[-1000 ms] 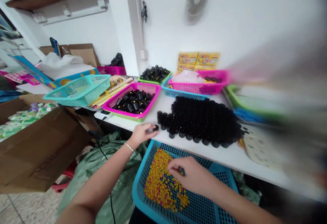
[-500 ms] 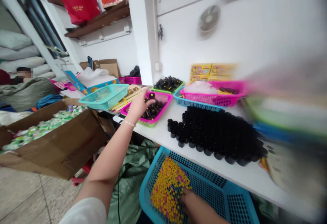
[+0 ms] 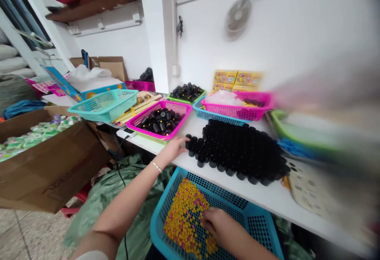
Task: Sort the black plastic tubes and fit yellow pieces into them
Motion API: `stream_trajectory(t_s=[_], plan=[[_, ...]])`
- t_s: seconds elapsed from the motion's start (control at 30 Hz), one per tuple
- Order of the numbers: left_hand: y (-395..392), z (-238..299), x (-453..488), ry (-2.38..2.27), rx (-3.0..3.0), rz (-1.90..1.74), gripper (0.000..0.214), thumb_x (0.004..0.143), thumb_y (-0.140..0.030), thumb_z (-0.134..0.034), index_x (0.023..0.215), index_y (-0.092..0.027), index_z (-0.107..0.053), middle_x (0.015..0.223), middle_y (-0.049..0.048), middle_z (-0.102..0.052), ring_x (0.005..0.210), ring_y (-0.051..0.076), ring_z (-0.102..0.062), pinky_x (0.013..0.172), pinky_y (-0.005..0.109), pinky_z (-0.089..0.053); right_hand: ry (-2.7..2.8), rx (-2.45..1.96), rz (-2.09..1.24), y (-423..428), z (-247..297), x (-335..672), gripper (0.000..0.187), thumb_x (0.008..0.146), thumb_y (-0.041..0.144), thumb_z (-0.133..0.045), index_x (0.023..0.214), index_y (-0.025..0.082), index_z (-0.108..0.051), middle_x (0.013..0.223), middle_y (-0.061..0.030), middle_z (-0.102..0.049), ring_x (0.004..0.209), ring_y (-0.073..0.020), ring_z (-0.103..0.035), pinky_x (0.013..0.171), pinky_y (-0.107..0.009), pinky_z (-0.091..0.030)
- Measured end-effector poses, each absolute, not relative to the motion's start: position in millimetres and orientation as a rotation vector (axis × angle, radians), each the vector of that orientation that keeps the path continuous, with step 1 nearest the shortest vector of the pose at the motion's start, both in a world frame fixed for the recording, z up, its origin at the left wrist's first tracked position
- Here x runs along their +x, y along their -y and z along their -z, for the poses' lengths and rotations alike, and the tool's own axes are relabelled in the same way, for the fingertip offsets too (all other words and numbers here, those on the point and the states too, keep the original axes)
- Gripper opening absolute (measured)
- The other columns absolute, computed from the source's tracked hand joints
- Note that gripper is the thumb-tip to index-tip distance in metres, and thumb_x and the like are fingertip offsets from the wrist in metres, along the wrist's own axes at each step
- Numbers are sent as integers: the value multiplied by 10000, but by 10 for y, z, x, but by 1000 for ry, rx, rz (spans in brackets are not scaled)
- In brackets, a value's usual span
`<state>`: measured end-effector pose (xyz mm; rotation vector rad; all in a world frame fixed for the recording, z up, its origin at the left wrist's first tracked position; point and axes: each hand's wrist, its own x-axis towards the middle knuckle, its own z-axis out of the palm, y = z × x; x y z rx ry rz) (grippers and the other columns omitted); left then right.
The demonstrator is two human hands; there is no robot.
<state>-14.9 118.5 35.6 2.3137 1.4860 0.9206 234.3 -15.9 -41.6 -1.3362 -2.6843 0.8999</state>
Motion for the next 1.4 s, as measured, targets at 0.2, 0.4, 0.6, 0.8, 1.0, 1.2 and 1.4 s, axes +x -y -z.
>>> stream_trajectory(t_s=[0.2,0.4,0.6,0.8,1.0,1.2,1.4], plan=[[-1212,-231,-187,-1477,2249,-952,301,800,-145,-670,1095,-181,-624,1023,71,-670,943,228,-654,884,367,-517,2408,-1161,-914,-48,-294,2184,221,886,152,-493,831,216,-697,852,-33,-674,787,-162,-629,728,-260,-476],[-893,-258,-401,-1410,2239,-897,448,845,-317,-657,1278,-240,-569,923,25,-709,750,186,-653,745,309,-525,2305,-1103,-774,-408,-749,2055,155,891,209,-544,866,221,-697,908,-22,-691,783,-147,-623,721,-258,-477],[-867,-93,-323,-1491,2228,-991,390,833,-328,-655,1214,-242,-640,1083,57,-707,959,218,-637,900,337,-489,2354,-1019,-522,-936,-869,1728,147,883,195,-584,906,194,-729,978,-53,-667,890,-159,-615,832,-284,-484],[-936,1,-321,-1627,2214,-967,406,762,-392,-697,1150,-275,-673,888,26,-708,776,211,-651,733,309,-500,2656,-1066,-311,-1328,-790,1371,140,842,167,-630,833,174,-770,985,-93,-612,1003,-218,-552,932,-350,-441],[-948,42,-335,-1643,2174,-967,743,767,-438,-680,1427,-258,-390,940,16,-742,854,251,-687,741,328,-494,2795,-1238,-335,-1422,-914,1232,135,848,210,-649,870,198,-782,950,-71,-682,905,-185,-619,862,-292,-465],[-960,58,-336,-1658,2119,-940,759,758,-450,-683,1391,-211,-340,861,14,-743,831,276,-705,673,331,-486,2973,-1443,-309,-1580,-977,971,190,774,152,-701,952,170,-766,826,-38,-752,708,-151,-670,658,-223,-472],[-971,30,-341,-1679,2098,-894,814,737,-458,-698,1392,-177,-304,852,45,-728,803,283,-705,644,326,-485,3295,-1375,-175,-1707,-1097,729,213,704,153,-722,900,198,-793,892,-27,-772,876,-194,-688,750,-213,-464]])
